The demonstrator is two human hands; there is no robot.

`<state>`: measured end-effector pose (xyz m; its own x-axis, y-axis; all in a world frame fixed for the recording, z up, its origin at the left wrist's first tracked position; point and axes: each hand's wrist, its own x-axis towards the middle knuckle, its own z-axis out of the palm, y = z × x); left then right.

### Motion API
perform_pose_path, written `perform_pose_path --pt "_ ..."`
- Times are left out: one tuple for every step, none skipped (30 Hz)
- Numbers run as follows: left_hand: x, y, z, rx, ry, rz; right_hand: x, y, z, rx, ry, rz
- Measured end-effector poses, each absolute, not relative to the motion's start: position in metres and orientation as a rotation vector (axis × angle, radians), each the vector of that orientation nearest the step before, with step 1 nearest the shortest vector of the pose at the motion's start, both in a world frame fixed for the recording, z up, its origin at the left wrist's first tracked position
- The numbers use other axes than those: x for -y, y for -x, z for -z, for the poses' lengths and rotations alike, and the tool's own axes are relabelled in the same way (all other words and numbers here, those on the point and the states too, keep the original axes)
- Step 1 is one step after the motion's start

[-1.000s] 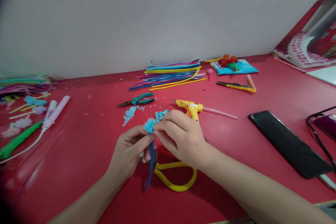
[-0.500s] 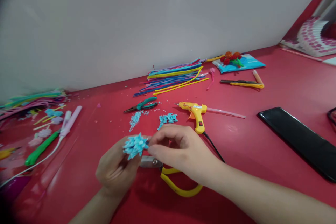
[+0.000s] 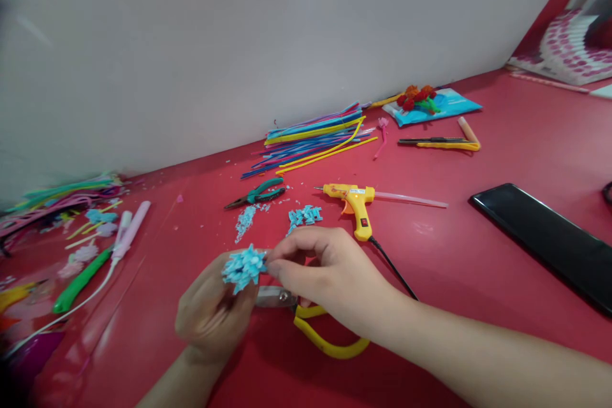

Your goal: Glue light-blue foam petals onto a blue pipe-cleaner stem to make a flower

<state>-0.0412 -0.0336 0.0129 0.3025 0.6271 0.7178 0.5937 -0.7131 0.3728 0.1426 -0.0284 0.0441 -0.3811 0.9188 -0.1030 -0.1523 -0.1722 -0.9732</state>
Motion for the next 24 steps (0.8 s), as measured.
perform_pose_path --pt "0.0335 0.0413 -0.0128 -1.171 -2.518 -1.402 0.0286 -0.1426 -0.0438 1.266 0.963 -1.676" --pt "0.0336 0.0415 -0.0125 -1.169 -2.532 -1.404 0.0287 -0.1426 -0.0435 1.264 0.961 -1.679" --pt "0.0337 0.0417 -0.0120 -1.167 -2.545 -1.412 0.0288 -0.1424 -0.0433 1.261 0.962 -1.682" --pt "0.0339 0.0420 -0.0115 -1.167 -2.554 -1.417 0.0289 -0.1423 -0.0431 1.256 0.963 -1.685" --pt "0.0341 0.0423 -0.0111 -1.166 -2.563 -1.416 0.0291 -0.1421 -0.0431 1.251 0.962 -1.690" --pt "0.0342 0.0425 -0.0108 -1.163 -2.574 -1.406 0.0293 -0.1419 -0.0431 1.246 0.963 -1.694" --pt "0.0343 0.0426 -0.0108 -1.152 -2.586 -1.401 0.0295 -0.1419 -0.0432 1.243 0.963 -1.696" --pt "0.0342 0.0427 -0.0110 -1.140 -2.597 -1.391 0.0297 -0.1418 -0.0432 1.240 0.964 -1.697" --pt "0.0341 0.0426 -0.0114 -1.127 -2.603 -1.382 0.0299 -0.1418 -0.0434 1.238 0.963 -1.695" --pt "0.0340 0.0425 -0.0119 -1.115 -2.605 -1.373 0.0300 -0.1419 -0.0435 1.237 0.959 -1.693" --pt "0.0338 0.0423 -0.0125 -1.106 -2.601 -1.367 0.0299 -0.1420 -0.0436 1.235 0.955 -1.693" --pt "0.0337 0.0420 -0.0130 -1.102 -2.595 -1.359 0.0299 -0.1421 -0.0438 1.235 0.950 -1.695" --pt "0.0337 0.0417 -0.0134 -1.099 -2.589 -1.354 0.0297 -0.1422 -0.0439 1.236 0.945 -1.699" --pt "0.0337 0.0414 -0.0136 -1.102 -2.585 -1.349 0.0296 -0.1422 -0.0440 1.236 0.942 -1.702" --pt "0.0338 0.0412 -0.0136 -1.106 -2.581 -1.354 0.0295 -0.1423 -0.0441 1.233 0.941 -1.705" --pt "0.0340 0.0411 -0.0135 -1.112 -2.576 -1.359 0.0295 -0.1423 -0.0441 1.226 0.944 -1.707" --pt "0.0343 0.0410 -0.0133 -1.120 -2.568 -1.364 0.0295 -0.1423 -0.0441 1.221 0.945 -1.709" --pt "0.0345 0.0410 -0.0130 -1.131 -2.557 -1.365 0.0295 -0.1423 -0.0440 1.219 0.946 -1.710" --pt "0.0347 0.0410 -0.0127 -1.143 -2.543 -1.364 0.0294 -0.1423 -0.0439 1.222 0.948 -1.711" --pt "0.0349 0.0410 -0.0125 -1.153 -2.529 -1.363 0.0292 -0.1422 -0.0438 1.230 0.950 -1.713" --pt "0.0349 0.0411 -0.0124 -1.158 -2.517 -1.369 0.0290 -0.1423 -0.0438 1.243 0.950 -1.713" --pt "0.0349 0.0410 -0.0124 -1.158 -2.508 -1.379 0.0286 -0.1423 -0.0438 1.257 0.951 -1.713" --pt "0.0347 0.0410 -0.0124 -1.158 -2.499 -1.387 0.0282 -0.1423 -0.0439 1.266 0.952 -1.711" --pt "0.0345 0.0409 -0.0125 -1.153 -2.493 -1.396 0.0278 -0.1423 -0.0440 1.269 0.954 -1.711"
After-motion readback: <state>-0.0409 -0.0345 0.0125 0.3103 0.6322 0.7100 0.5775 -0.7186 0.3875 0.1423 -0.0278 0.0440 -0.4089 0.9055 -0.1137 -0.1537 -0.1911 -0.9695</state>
